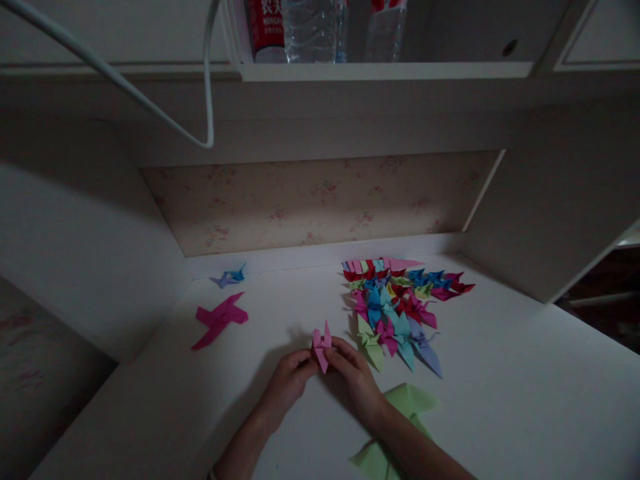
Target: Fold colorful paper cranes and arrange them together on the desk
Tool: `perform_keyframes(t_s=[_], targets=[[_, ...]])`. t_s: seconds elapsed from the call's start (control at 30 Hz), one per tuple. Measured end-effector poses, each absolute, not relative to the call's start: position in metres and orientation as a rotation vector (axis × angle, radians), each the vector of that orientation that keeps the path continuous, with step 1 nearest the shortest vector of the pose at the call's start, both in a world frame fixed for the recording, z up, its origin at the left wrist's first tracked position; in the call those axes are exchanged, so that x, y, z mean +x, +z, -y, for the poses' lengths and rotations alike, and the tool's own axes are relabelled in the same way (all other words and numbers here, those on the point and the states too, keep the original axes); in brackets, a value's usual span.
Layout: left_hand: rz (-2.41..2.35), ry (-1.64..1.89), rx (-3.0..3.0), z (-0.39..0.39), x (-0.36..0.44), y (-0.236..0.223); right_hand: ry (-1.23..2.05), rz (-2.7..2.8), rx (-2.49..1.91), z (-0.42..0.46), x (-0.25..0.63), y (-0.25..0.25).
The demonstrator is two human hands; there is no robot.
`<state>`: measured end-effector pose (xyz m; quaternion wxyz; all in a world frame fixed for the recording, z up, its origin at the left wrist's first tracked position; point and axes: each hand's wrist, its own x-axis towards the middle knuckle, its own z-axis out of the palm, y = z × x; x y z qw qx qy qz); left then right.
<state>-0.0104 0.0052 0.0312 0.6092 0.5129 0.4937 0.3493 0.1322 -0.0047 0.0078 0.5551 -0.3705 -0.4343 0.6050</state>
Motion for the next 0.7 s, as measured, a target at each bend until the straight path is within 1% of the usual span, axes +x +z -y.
perform_keyframes(t_s=[0.27, 0.7], targets=[[-1.121, 0.812, 1.193, -0.0037, -0.0099, 0.0368, 1.425, 1.036, -0.875, 0.0047, 0.1323, 0.0071], [-1.113, 0.809, 1.204, -0.0056, -0.0103, 0.0303, 1.432, 1.019, -0.879, 0.0044, 0.1319, 0.0064]])
